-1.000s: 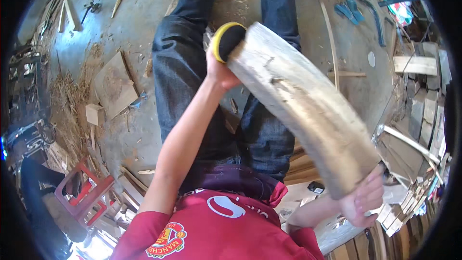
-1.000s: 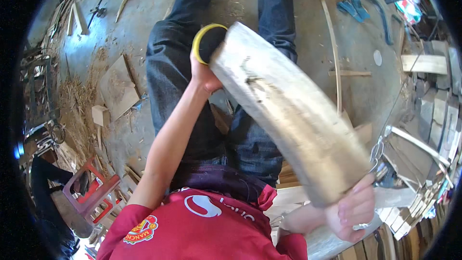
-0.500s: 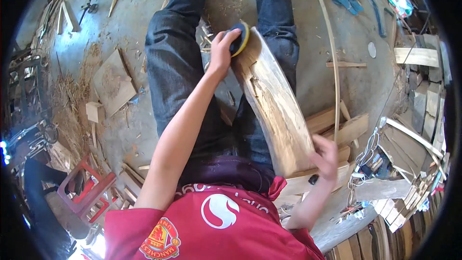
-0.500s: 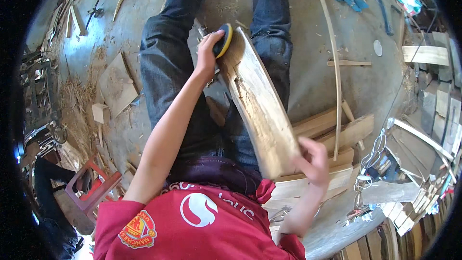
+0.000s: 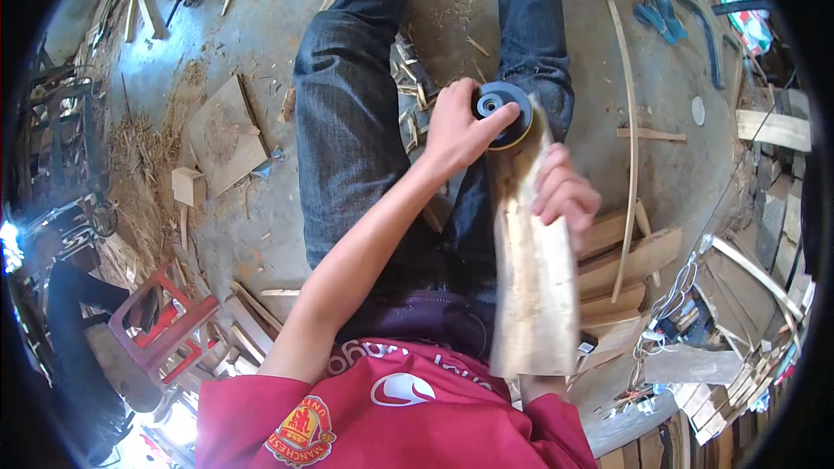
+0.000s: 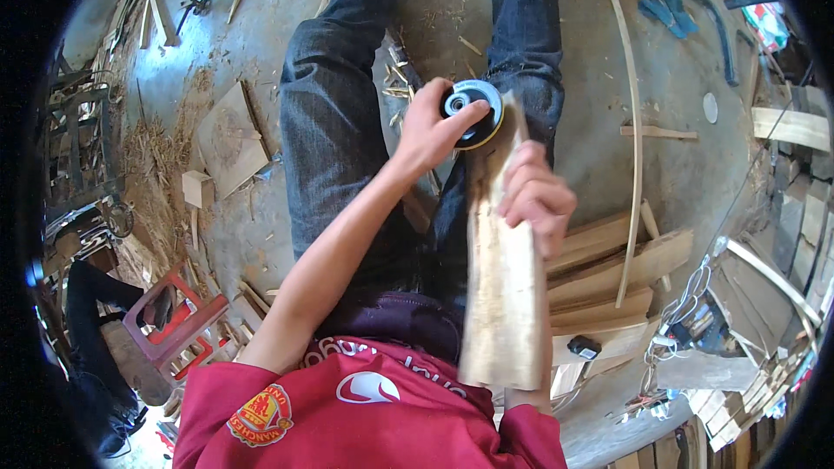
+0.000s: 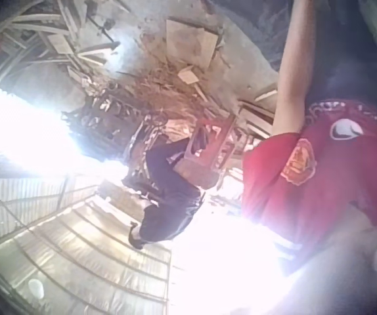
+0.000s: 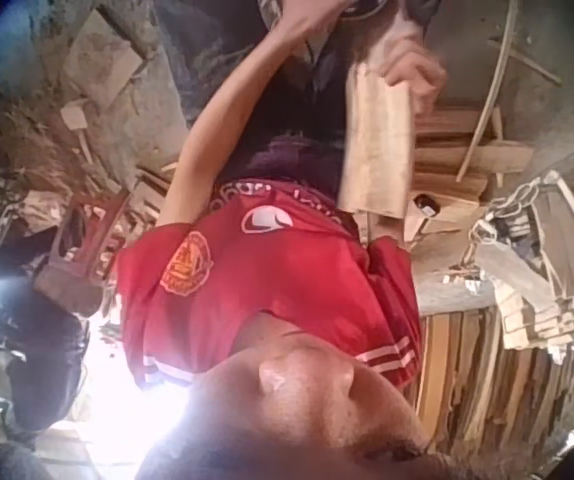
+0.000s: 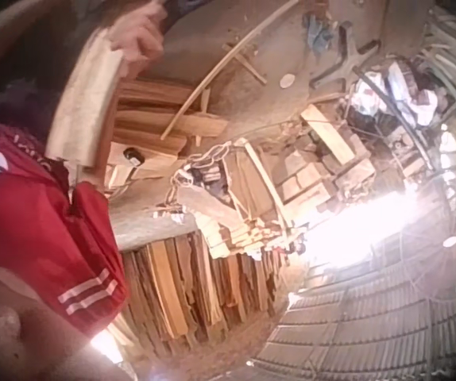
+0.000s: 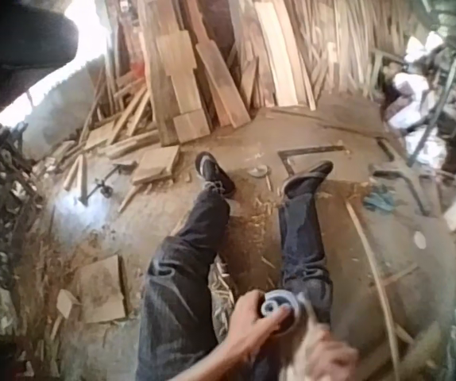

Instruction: Carving a piece of wood using a chisel and hammer, then sanding the surface with a sanding block.

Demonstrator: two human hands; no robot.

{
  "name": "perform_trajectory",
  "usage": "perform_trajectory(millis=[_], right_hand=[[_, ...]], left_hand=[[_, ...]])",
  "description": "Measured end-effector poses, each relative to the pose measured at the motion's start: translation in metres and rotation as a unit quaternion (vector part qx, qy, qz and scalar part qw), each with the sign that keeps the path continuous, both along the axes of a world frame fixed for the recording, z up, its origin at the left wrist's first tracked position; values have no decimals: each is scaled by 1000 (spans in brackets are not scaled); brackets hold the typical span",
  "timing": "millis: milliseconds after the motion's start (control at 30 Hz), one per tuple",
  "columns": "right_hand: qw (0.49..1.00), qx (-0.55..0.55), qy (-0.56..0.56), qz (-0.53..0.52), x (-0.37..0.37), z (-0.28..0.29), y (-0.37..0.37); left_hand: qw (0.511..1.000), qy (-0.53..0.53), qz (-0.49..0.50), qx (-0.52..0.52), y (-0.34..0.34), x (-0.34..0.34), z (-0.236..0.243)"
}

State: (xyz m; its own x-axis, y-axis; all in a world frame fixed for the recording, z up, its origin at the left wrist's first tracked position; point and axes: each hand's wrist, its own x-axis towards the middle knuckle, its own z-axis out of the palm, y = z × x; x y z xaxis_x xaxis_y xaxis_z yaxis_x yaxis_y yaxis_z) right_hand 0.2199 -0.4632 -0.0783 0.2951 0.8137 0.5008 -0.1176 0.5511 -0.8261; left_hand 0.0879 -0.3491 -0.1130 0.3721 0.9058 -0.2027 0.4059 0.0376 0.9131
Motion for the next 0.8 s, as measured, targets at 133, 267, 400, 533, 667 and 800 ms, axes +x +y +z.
perform_trajectory(millis=[133,267,400,533,667,800], right_hand=[[989,55,-122,68,45,25,18],[994,44,68,77,38,0,29],[996,-36,2,83,19,8,9],[997,-9,57,42,18,1,9],[977,32,208,-22,33,-8,6],[989,11,149,12,30,-18,1]], left_hand=[[988,-68,-131,-36,-16,-32,55],[982,-55,-182,-10,-49,-35,54],[954,91,-280,64,-78,-34,51],[944,68,-322,5,-81,-37,52],[966,3,-259,22,-89,-34,60],[955,13,-296,36,-87,-37,59]])
